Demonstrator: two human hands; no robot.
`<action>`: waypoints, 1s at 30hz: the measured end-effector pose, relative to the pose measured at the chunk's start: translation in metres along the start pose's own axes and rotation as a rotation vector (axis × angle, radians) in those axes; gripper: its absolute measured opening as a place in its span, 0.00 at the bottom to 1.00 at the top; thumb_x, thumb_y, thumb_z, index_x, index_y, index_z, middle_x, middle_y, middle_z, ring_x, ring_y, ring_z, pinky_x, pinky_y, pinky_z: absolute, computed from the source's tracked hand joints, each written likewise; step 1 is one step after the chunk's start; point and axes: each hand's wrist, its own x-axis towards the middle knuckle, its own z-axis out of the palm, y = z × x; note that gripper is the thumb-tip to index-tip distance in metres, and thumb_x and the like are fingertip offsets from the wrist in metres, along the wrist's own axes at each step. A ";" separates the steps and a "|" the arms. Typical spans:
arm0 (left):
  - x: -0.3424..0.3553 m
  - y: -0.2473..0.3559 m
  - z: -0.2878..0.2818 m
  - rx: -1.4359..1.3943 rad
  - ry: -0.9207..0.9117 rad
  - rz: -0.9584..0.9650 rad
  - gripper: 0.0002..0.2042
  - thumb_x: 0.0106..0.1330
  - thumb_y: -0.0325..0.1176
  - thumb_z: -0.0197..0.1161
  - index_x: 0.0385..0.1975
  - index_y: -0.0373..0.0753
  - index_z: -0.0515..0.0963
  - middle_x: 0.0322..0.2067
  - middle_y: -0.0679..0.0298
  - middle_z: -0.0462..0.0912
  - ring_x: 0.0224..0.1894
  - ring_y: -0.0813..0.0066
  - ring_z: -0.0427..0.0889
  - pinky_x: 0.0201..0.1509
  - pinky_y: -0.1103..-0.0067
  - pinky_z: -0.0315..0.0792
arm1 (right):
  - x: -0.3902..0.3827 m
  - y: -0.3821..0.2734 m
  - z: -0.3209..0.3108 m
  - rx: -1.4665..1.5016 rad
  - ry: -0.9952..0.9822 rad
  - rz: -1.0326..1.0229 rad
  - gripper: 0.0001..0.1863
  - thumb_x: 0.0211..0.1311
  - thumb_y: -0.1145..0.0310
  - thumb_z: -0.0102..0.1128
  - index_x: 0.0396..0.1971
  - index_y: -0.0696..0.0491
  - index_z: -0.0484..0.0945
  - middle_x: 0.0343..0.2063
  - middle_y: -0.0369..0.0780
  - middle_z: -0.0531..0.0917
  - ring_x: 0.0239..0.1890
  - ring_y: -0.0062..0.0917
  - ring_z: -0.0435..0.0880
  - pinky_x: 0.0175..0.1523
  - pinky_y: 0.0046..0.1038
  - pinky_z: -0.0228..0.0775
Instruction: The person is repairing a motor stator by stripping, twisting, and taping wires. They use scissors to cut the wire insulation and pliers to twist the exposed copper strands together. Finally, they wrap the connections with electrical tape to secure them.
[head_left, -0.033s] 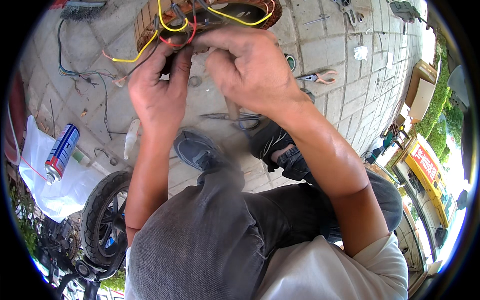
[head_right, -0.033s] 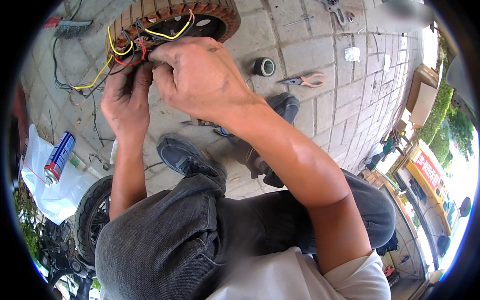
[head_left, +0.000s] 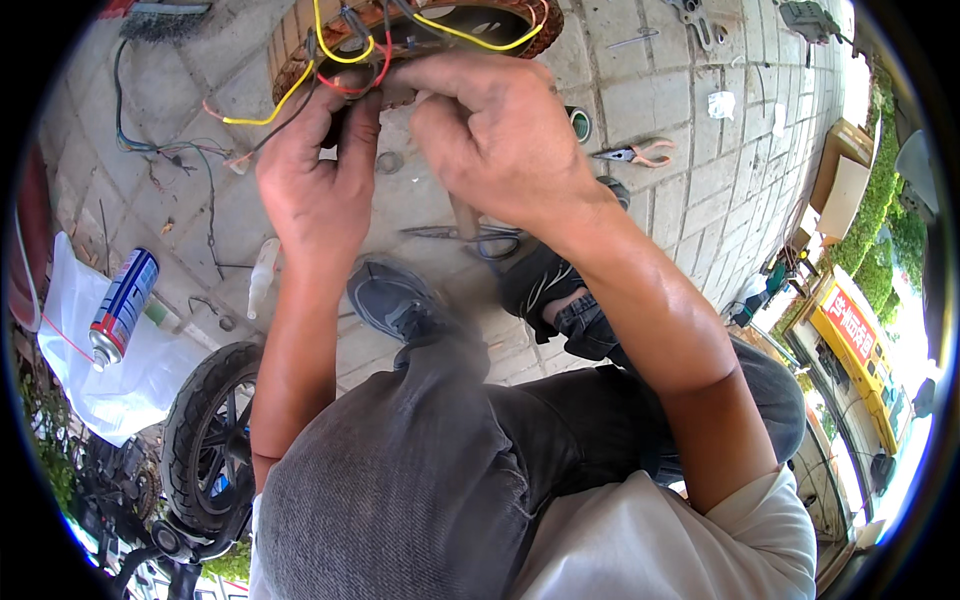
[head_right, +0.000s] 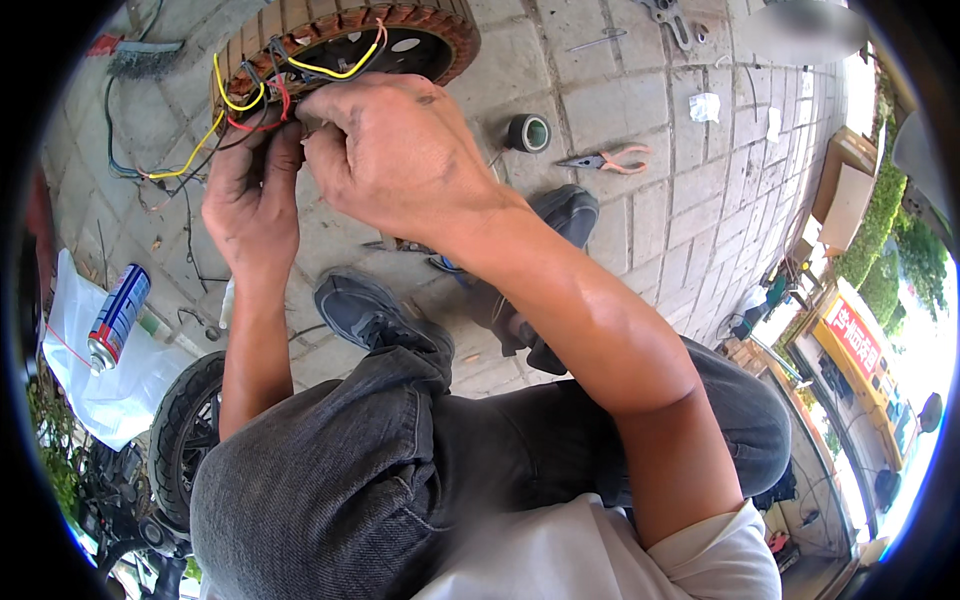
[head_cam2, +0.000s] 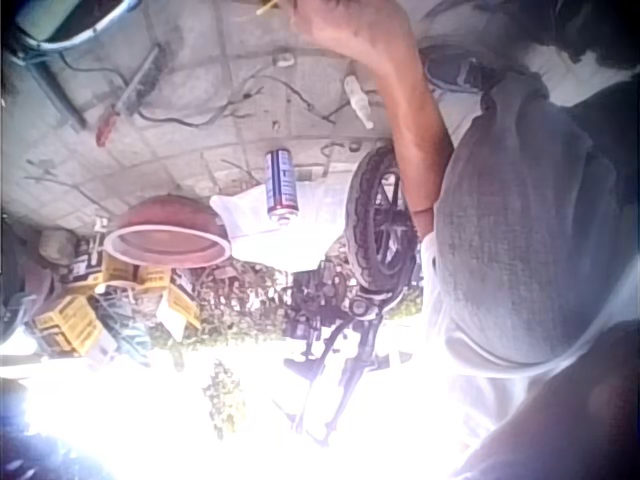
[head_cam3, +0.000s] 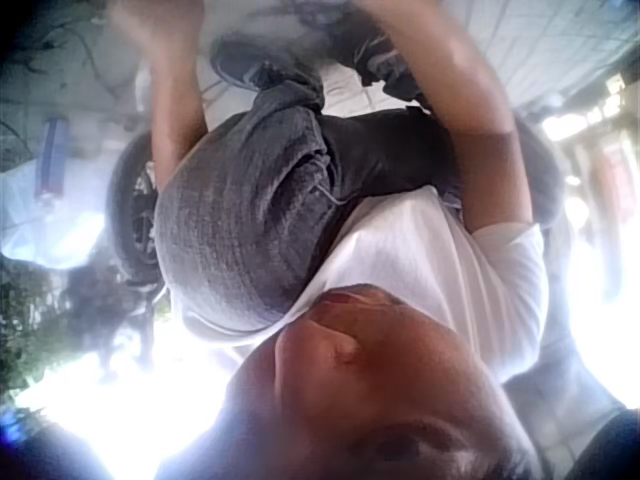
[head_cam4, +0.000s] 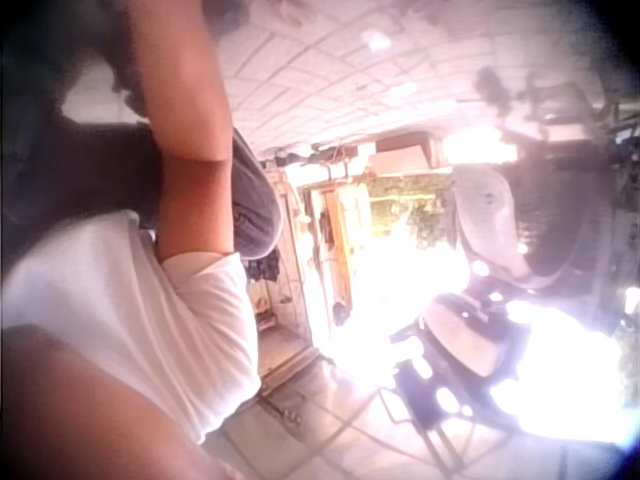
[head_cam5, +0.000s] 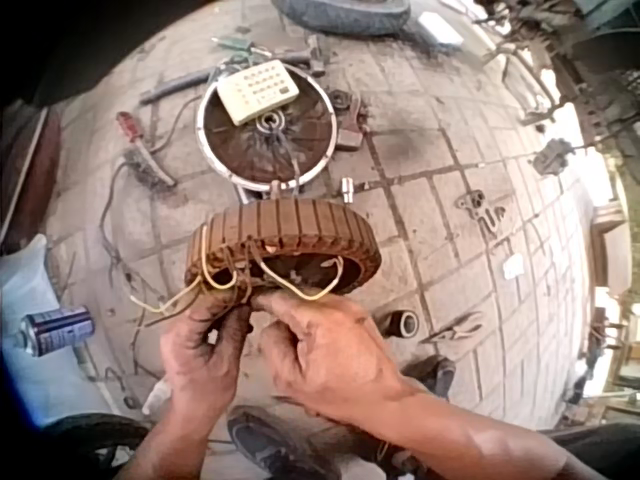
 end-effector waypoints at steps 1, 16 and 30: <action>0.000 0.000 -0.001 0.047 -0.003 0.015 0.11 0.57 0.21 0.66 0.41 0.32 0.80 0.27 0.59 0.81 0.27 0.78 0.78 0.33 0.81 0.73 | 0.000 0.001 0.003 0.006 0.027 0.006 0.13 0.51 0.72 0.50 0.35 0.57 0.81 0.27 0.51 0.80 0.34 0.45 0.80 0.42 0.37 0.73; -0.009 -0.001 0.007 0.213 0.111 0.102 0.12 0.58 0.21 0.65 0.42 0.32 0.81 0.31 0.55 0.83 0.30 0.69 0.82 0.36 0.79 0.74 | -0.004 0.004 0.008 0.030 -0.011 -0.056 0.16 0.52 0.72 0.50 0.40 0.57 0.80 0.29 0.50 0.81 0.33 0.44 0.81 0.40 0.36 0.74; -0.005 -0.011 0.019 -0.415 0.101 -0.226 0.06 0.63 0.21 0.61 0.38 0.33 0.79 0.26 0.70 0.79 0.24 0.88 0.70 0.26 0.88 0.66 | -0.010 0.007 0.012 0.404 0.375 0.101 0.10 0.53 0.80 0.54 0.37 0.60 0.78 0.26 0.40 0.81 0.27 0.16 0.78 0.34 0.20 0.71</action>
